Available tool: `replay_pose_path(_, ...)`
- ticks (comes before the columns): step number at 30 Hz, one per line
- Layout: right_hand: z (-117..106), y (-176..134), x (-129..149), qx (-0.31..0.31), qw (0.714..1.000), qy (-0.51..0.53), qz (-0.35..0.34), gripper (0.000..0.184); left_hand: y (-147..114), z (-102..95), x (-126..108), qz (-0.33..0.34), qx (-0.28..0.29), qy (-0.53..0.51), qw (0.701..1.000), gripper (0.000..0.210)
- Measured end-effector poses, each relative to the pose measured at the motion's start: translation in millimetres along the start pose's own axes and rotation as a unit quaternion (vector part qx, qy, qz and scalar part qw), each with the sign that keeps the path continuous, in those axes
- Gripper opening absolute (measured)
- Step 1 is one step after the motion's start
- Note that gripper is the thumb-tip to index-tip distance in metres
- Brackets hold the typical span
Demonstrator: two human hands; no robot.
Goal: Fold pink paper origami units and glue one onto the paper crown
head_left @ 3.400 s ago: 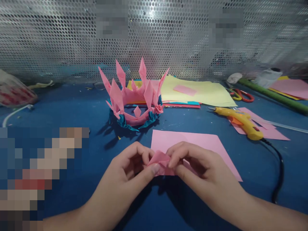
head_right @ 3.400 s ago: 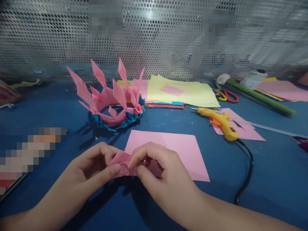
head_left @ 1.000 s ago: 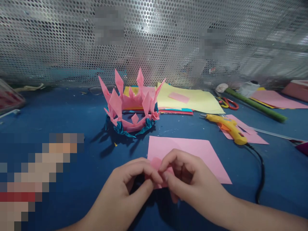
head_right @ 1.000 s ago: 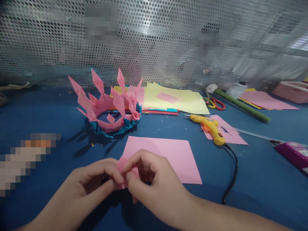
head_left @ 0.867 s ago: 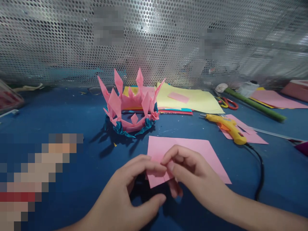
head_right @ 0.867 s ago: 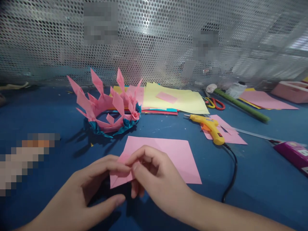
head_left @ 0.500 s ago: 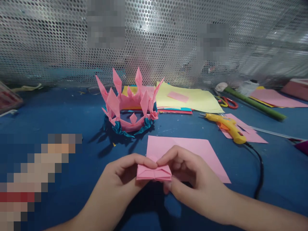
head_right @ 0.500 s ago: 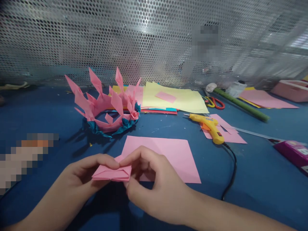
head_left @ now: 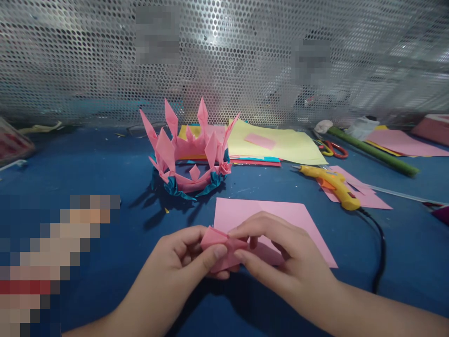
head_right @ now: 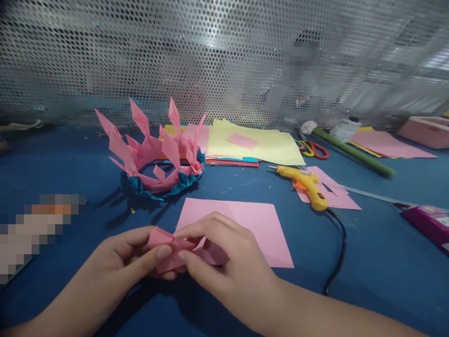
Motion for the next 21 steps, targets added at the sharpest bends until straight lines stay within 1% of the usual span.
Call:
replay_pose_path(4, -1.5, -0.7, 1.1, 0.001, 1.000, 0.006, -0.003, 0.015, -0.6, -0.9, 1.8, -0.002, -0.003, 0.021, 1.000, 0.003)
replay_pose_path(9, -2.2, -0.9, 2.5, -0.007, 1.000, 0.012, -0.019, 0.013, -1.2, -4.7, 3.7, -0.005, -0.015, 0.061, 0.998, 0.008)
replay_pose_path(14, -1.5, 0.4, 3.8, -0.001, 1.000, 0.013, -0.025, 0.017, -2.1, -4.0, 3.5, -0.019, -0.035, 0.032, 0.999, 0.012)
replay_pose_path(16, -1.2, -0.4, 5.6, 0.009, 0.999, 0.016, -0.032, 0.017, -1.5, -2.6, 2.2, -0.016, -0.029, 0.024, 0.999, 0.017)
replay_pose_path(19, 0.6, -1.9, 7.8, 0.039, 0.998, 0.018, -0.041, 0.019, -0.4, -2.1, 1.1, -0.015, -0.011, 0.026, 0.999, 0.032)
replay_pose_path(21, 1.9, -2.0, 7.6, 0.057, 0.998, 0.011, -0.037, 0.017, -0.3, -3.3, 1.5, -0.021, -0.004, 0.026, 0.999, 0.039)
Point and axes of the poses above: each hand's wrist, its own y-axis towards the middle knuckle, its own z-axis out of the palm, x = y × z, the point moved 6 cm from there along y, towards the middle knuckle, and after that the axes turned 13 degrees about -y, right-handed, at the moved point
